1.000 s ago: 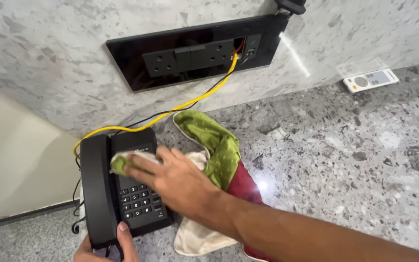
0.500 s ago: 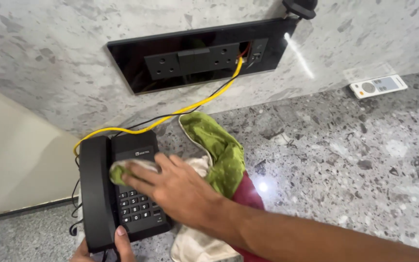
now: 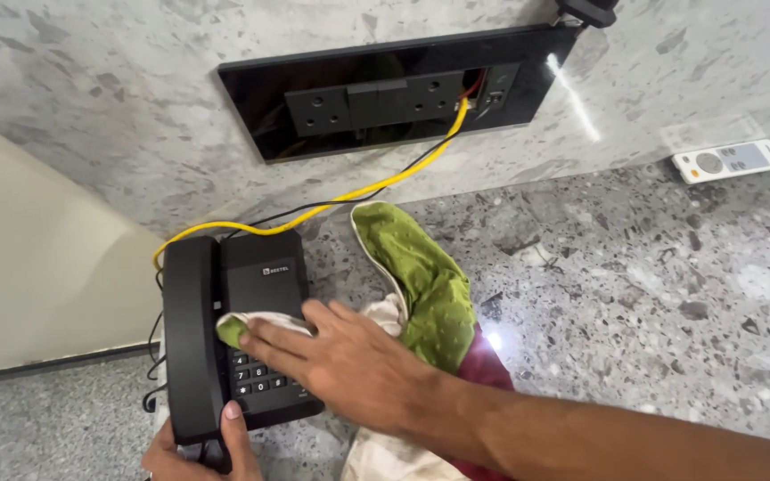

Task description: The person cleans a landline desk phone with a cloth.

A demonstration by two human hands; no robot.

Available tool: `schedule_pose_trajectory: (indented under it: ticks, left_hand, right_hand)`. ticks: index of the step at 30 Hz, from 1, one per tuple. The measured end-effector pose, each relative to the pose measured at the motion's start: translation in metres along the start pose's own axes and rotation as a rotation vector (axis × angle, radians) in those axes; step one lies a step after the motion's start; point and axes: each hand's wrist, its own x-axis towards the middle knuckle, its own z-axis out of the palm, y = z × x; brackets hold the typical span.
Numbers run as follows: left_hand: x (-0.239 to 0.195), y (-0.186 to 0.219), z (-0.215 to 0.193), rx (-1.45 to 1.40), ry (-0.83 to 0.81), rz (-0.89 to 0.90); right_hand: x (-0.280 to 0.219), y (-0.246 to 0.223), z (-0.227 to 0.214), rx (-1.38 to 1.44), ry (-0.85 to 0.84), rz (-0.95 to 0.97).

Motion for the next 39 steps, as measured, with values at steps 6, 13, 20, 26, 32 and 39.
schedule_pose_trajectory:
  ticks: [6,13,20,26,32,39]
  left_hand:
    - [0.002,0.007,-0.011,0.168,-0.011,-0.002]
    - [0.007,0.04,-0.02,0.263,-0.085,-0.003]
    - [0.004,0.048,-0.02,0.346,-0.038,-0.035]
    - [0.001,0.052,-0.019,0.405,-0.03,-0.065]
    - [-0.002,0.056,-0.019,0.415,-0.019,-0.085]
    - [0.001,0.044,-0.019,0.403,-0.036,-0.108]
  right_hand:
    - [-0.023,-0.009,0.001,0.041,-0.1,-0.13]
    - [-0.02,0.007,0.001,-0.015,-0.088,-0.093]
    - [-0.048,-0.005,0.008,0.038,-0.148,-0.169]
    - [-0.076,0.018,0.02,-0.027,-0.144,-0.287]
    - [-0.048,0.046,-0.008,-0.145,-0.075,-0.065]
    - [-0.091,0.037,0.03,-0.023,-0.087,-0.258]
